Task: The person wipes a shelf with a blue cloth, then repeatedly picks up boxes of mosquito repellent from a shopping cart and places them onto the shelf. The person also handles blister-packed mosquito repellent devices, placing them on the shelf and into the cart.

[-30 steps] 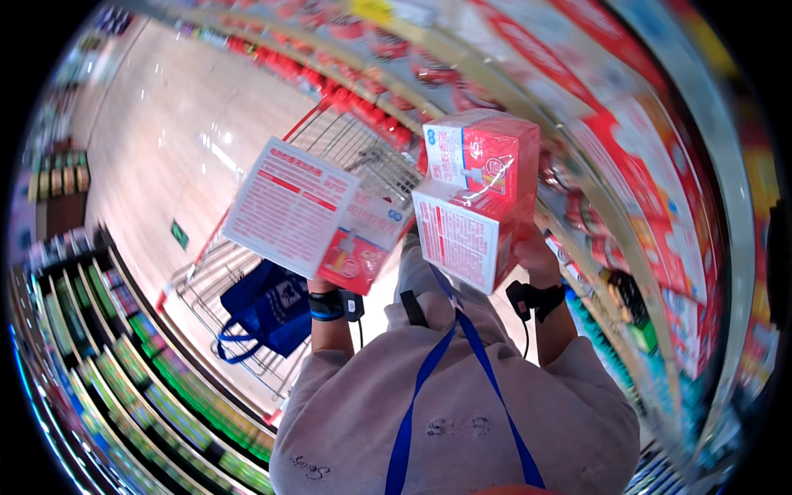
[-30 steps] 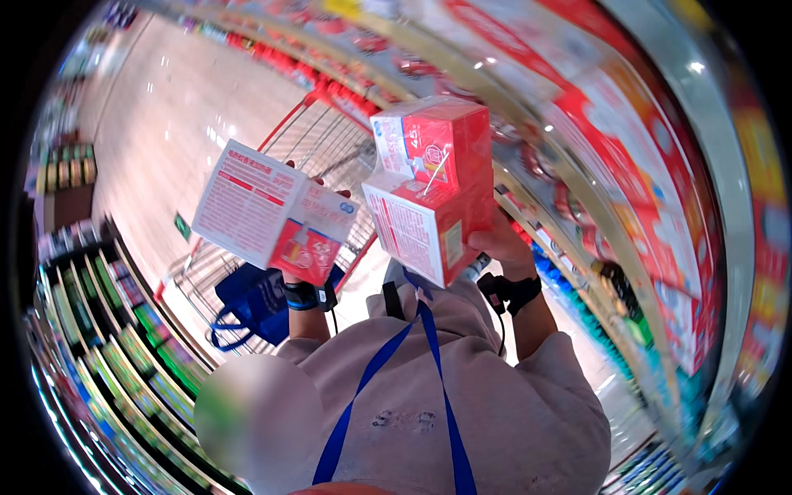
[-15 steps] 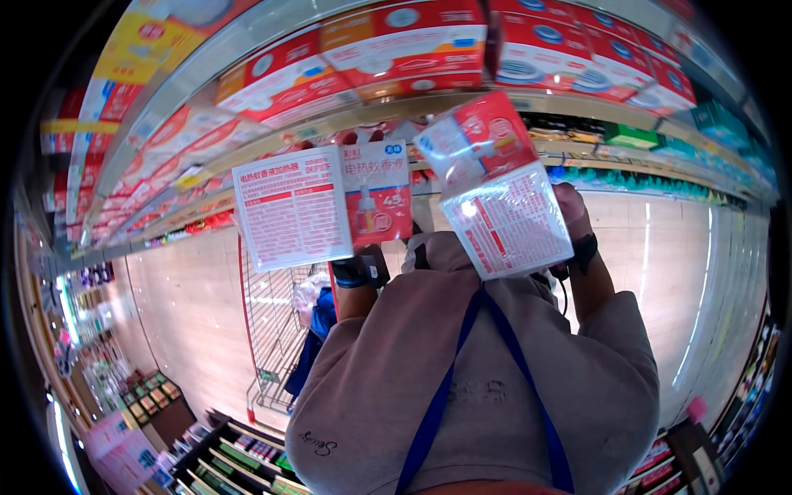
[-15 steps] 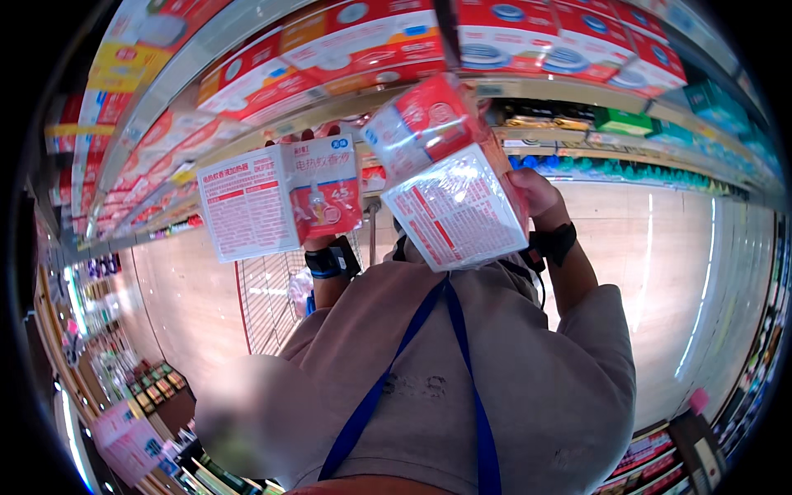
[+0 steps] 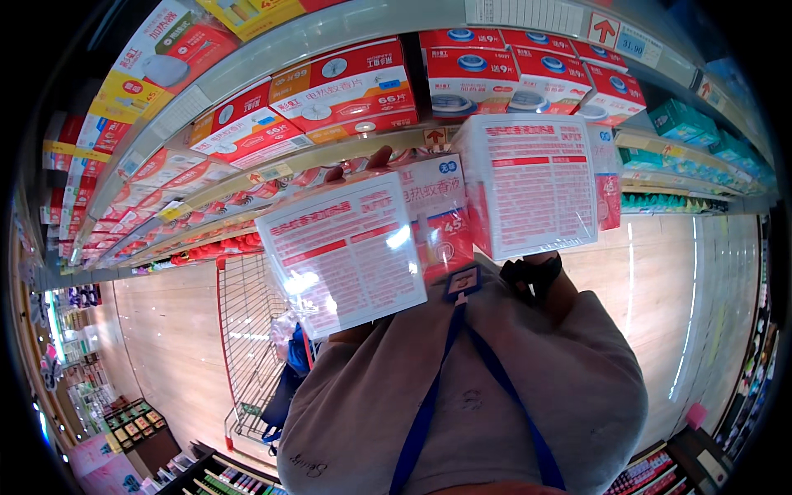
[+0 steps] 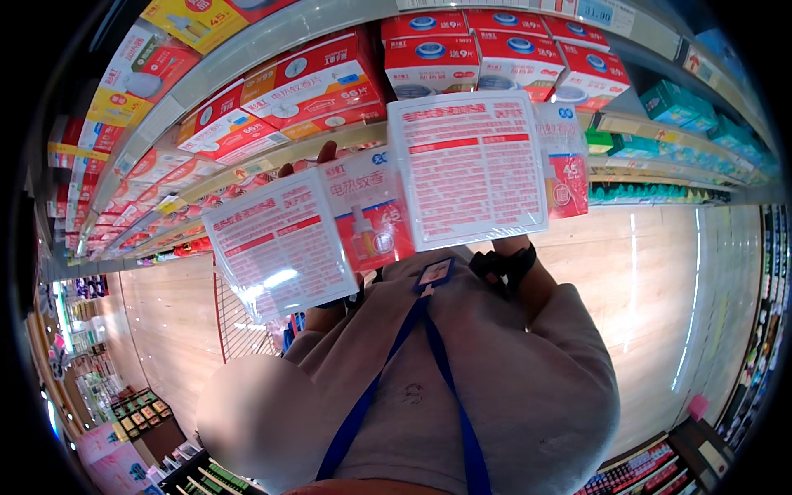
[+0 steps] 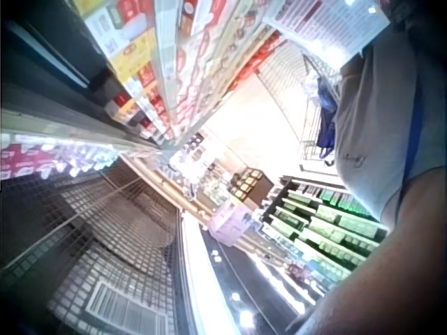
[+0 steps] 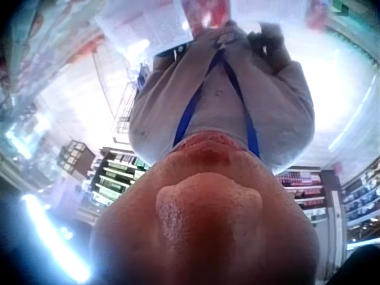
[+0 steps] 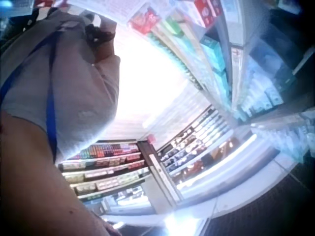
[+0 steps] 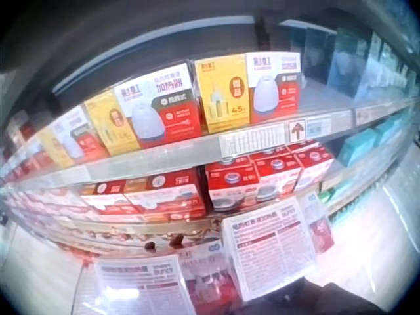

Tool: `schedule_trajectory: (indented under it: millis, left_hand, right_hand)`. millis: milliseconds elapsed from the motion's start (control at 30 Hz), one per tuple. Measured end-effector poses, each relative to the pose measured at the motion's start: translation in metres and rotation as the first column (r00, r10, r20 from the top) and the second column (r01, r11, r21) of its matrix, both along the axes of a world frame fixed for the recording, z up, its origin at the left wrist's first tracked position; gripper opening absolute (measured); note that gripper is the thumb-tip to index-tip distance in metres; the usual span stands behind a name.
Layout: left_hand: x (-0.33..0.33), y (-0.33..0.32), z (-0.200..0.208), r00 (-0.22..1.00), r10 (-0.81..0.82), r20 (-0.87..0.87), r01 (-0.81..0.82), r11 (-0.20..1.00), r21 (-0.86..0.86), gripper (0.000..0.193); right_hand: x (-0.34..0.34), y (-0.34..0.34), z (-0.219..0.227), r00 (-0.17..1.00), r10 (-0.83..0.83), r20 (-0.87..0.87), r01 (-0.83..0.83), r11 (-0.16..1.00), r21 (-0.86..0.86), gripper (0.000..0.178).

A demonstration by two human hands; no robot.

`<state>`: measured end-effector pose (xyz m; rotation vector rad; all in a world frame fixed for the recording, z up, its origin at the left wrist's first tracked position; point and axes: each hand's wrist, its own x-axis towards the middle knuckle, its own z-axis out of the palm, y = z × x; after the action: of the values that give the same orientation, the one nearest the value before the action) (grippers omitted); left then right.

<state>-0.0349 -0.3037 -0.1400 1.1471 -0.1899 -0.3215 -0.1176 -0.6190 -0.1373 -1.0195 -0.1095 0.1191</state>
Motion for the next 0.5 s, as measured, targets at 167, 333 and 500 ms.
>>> schedule_trajectory:
  millis: [167,333,500]
  left_hand:
    - [0.000,0.001,0.007,1.000,-0.005,0.009,0.005,1.000,0.010,0.082]
    - [-0.002,-0.004,0.011,1.000,-0.015,0.023,0.015,1.000,0.011,0.086]
    - [-0.001,-0.019,0.012,0.999,-0.040,0.033,0.040,0.999,0.010,0.089]
  right_hand:
    - [0.001,0.009,0.016,0.988,-0.133,0.081,0.146,0.973,-0.181,0.106]
    - [0.009,0.011,0.035,0.940,-0.265,0.217,0.327,0.882,-0.340,0.109]
    - [0.012,0.002,0.067,0.818,-0.398,0.416,0.563,0.704,-0.433,0.112]
